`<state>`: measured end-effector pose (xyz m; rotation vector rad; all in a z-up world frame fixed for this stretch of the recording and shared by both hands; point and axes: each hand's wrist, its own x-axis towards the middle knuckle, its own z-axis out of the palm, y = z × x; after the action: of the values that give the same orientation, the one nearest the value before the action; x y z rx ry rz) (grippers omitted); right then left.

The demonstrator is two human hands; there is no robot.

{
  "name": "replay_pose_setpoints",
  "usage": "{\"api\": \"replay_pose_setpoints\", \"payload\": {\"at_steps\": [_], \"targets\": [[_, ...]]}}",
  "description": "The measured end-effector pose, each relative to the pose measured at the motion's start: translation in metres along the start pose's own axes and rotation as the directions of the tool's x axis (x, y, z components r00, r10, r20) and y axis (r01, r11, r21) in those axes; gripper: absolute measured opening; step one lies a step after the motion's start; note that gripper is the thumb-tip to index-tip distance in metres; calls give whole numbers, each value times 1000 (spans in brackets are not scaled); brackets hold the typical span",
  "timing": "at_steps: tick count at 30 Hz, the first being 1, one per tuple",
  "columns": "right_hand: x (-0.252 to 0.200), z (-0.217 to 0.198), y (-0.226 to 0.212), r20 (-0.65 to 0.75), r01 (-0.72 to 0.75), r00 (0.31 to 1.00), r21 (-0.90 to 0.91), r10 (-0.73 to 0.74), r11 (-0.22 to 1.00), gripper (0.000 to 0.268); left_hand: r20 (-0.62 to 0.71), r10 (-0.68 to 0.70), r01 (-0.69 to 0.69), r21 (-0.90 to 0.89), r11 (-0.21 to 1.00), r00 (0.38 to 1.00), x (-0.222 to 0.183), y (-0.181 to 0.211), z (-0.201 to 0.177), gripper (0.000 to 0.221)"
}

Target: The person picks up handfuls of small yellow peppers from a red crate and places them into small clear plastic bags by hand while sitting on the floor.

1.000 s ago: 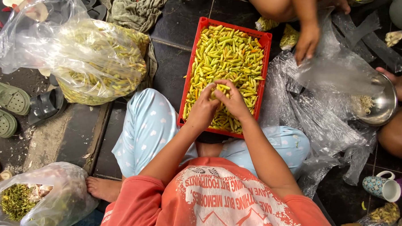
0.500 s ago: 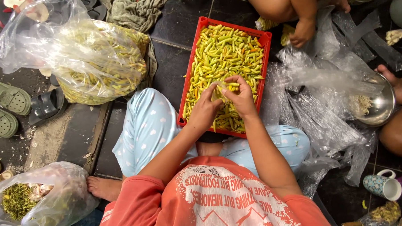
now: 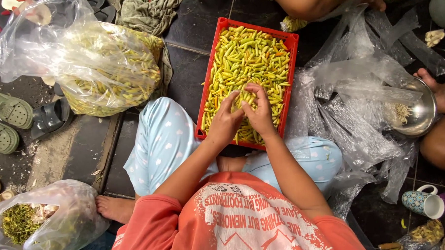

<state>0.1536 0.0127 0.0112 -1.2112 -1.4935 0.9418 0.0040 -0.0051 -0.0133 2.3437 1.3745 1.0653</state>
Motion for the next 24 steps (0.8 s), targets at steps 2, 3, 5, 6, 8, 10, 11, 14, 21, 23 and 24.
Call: {"api": "replay_pose_setpoints", "payload": {"at_steps": [2, 3, 5, 6, 8, 10, 11, 14, 21, 23, 24], "targets": [[0, -4, 19, 15, -116, 993, 76, 115, 990, 43, 30, 2, -2, 7, 1000, 1000, -3, -2, 3, 7], [0, -6, 28, 40, -230, 973, 150, 226, 962, 51, 59, 3, -4, 14, 1000, 998, -4, -2, 5, 7], [0, -16, 27, 50, -233, 972, 18, 232, 972, 47, 64, 14, -15, 14, 1000, 998, -7, -3, 8, 8], [1, -21, 27, 59, -229, 970, -113, 237, 967, 44, 70, 26, -27, 16, 1000, 997, -8, -3, 10, 10], [6, -20, 18, 20, -116, 991, -314, 129, 942, 42, 63, 43, -44, 18, 999, 997, -10, -4, 17, 10], [7, -17, -2, 6, -8, 1000, -503, 13, 864, 41, 57, 59, -61, 22, 998, 997, -12, -4, 21, 10], [6, -15, -17, 13, -5, 1000, -504, 13, 864, 46, 55, 43, -43, -3, 999, 998, -13, -5, 22, 9], [5, -18, -23, 31, -1, 999, -426, 16, 905, 49, 48, 26, -25, -27, 999, 999, -13, -8, 20, 10], [1, -31, -14, 254, 132, 967, -517, 4, 846, 11, 70, 50, -44, -80, 996, 996, -12, -6, 7, 9], [-1, -36, -10, 253, 114, 967, -536, 30, 836, 12, 71, 55, -50, -71, 996, 996, -15, -2, 11, 9], [-2, -38, -8, 255, 96, 965, -558, 60, 825, 13, 72, 57, -53, -64, 997, 996, -18, 0, 13, 10]]}}
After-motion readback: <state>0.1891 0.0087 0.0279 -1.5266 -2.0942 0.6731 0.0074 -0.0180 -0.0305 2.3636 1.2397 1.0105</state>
